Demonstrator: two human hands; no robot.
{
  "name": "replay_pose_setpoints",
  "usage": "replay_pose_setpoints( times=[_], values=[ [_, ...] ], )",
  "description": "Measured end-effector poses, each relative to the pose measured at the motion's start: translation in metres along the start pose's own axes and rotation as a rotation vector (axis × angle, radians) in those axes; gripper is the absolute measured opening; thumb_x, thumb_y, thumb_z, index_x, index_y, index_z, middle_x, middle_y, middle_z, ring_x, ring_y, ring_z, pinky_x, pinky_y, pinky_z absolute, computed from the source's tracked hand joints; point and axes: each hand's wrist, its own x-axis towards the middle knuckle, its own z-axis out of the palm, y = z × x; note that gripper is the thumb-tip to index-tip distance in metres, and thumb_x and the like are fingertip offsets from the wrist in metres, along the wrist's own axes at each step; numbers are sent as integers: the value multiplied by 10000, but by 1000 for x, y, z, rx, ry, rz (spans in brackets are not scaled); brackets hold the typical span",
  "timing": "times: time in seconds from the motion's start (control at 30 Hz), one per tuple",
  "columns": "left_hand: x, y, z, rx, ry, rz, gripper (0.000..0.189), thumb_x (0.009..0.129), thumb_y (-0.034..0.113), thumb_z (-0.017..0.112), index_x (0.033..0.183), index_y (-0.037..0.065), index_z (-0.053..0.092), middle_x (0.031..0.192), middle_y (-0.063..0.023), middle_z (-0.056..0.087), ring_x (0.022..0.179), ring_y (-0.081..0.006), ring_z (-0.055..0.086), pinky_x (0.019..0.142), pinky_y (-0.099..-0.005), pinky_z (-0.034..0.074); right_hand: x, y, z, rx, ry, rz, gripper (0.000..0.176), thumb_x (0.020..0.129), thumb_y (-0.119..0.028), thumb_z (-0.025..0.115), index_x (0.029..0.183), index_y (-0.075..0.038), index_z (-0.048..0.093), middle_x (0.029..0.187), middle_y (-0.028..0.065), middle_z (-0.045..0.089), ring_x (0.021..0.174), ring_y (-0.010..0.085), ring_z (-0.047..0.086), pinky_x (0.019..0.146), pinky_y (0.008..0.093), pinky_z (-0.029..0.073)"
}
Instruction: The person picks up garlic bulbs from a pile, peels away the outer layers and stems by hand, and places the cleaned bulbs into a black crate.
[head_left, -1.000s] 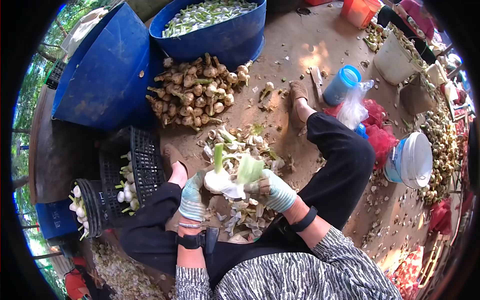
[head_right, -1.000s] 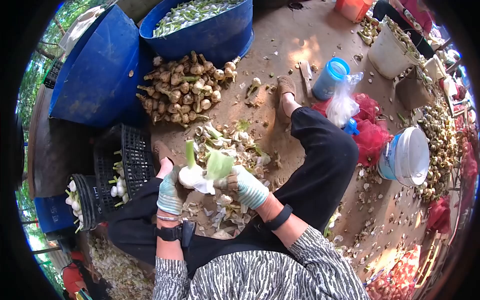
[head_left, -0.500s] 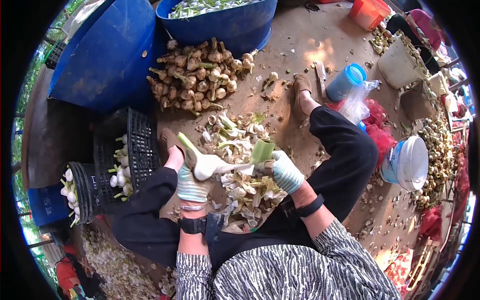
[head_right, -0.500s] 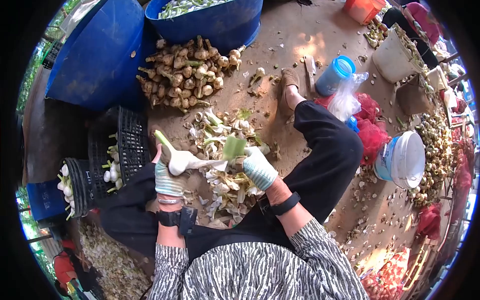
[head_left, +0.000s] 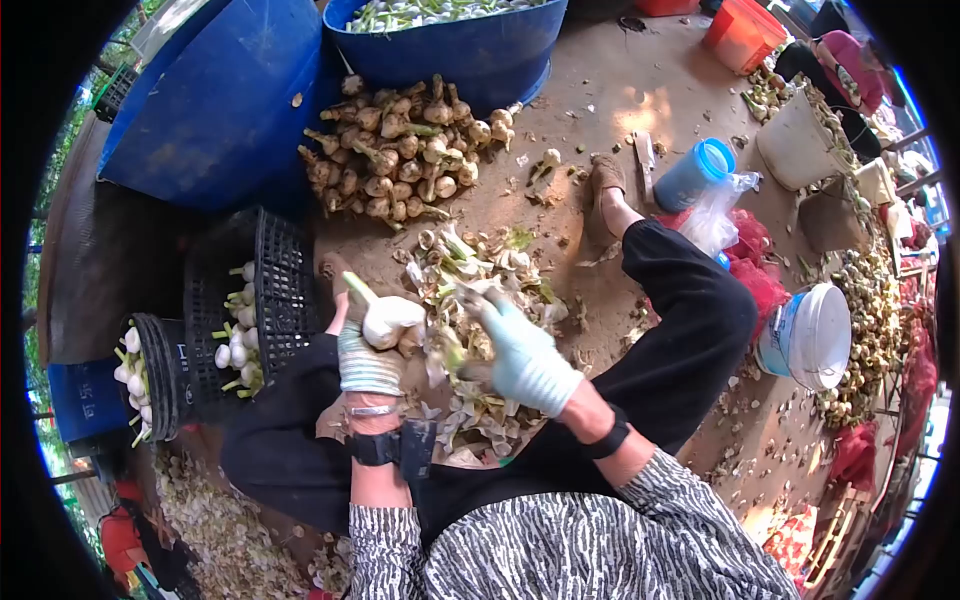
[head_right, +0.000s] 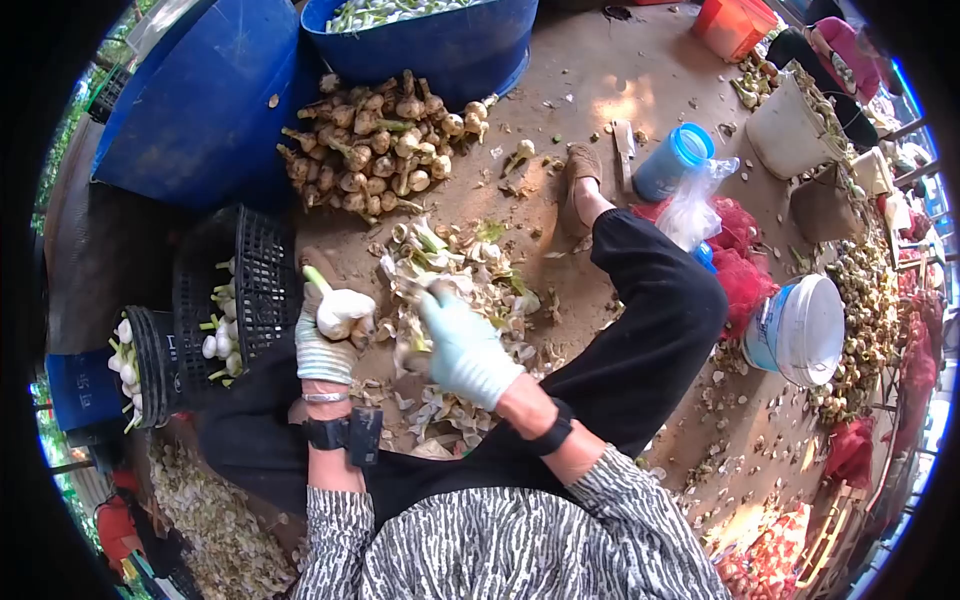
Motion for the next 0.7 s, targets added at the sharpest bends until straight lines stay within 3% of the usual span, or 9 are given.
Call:
replay_pose_setpoints(
  times=[0.07,0.1,0.13,0.23,0.3,0.43,0.57,0.63,0.7],
  values=[
    [-2,-9,2,109,-78,-180,562,808,553,484,745,8,604,622,-110,579,533,-230,548,481,-312,438,8,-7,15,126,108,-86,457,653,-151,692,1042,-29,485,1048,189,487,906,379,516,749,386,454],
    [9,-29,-10,10,255,-140,565,811,561,470,749,15,602,624,-111,579,544,-236,550,497,-327,443,11,-10,19,155,128,-99,391,679,-158,677,1003,-26,504,984,191,516,863,373,531,716,386,454],
    [18,-42,-32,-21,193,-158,562,809,566,470,754,22,601,626,-105,582,543,-242,551,502,-332,447,15,-1,35,189,160,-71,231,714,-136,645,887,-25,540,805,172,553,739,358,550,631,380,447],
    [20,-37,-45,-92,107,-146,538,801,558,488,765,33,600,631,-95,587,557,-257,561,528,-346,464,14,15,44,207,109,12,145,731,-123,623,812,-27,551,708,155,557,664,346,553,581,376,442],
    [11,-24,-23,-192,245,-92,478,788,512,545,768,37,602,654,-96,604,603,-272,591,597,-377,499,5,17,42,201,87,8,115,730,-95,616,816,-36,567,697,149,558,645,341,552,574,374,446],
    [9,-11,-18,-161,177,-109,428,783,478,573,831,53,567,732,-91,614,676,-258,608,632,-375,511,-10,5,33,353,-27,37,195,707,-47,608,897,-29,567,756,161,564,738,349,563,641,368,460],
    [10,-22,-20,-54,121,-298,410,814,445,535,870,42,580,766,-104,621,686,-255,605,652,-383,508,2,9,36,160,270,4,298,660,-59,625,937,-7,527,868,162,545,825,369,539,655,389,457],
    [8,-37,-12,-136,382,-197,408,849,414,483,876,22,595,747,-95,624,640,-255,592,610,-374,496,9,13,40,107,110,-81,258,666,-81,624,897,-12,531,842,164,548,798,370,542,642,401,450],
    [5,-36,-9,-176,422,-265,336,856,359,498,882,37,592,774,-87,622,674,-262,591,636,-381,502,9,18,45,117,103,-29,219,674,-105,625,859,-21,542,795,165,560,753,359,553,629,406,446]
  ],
)
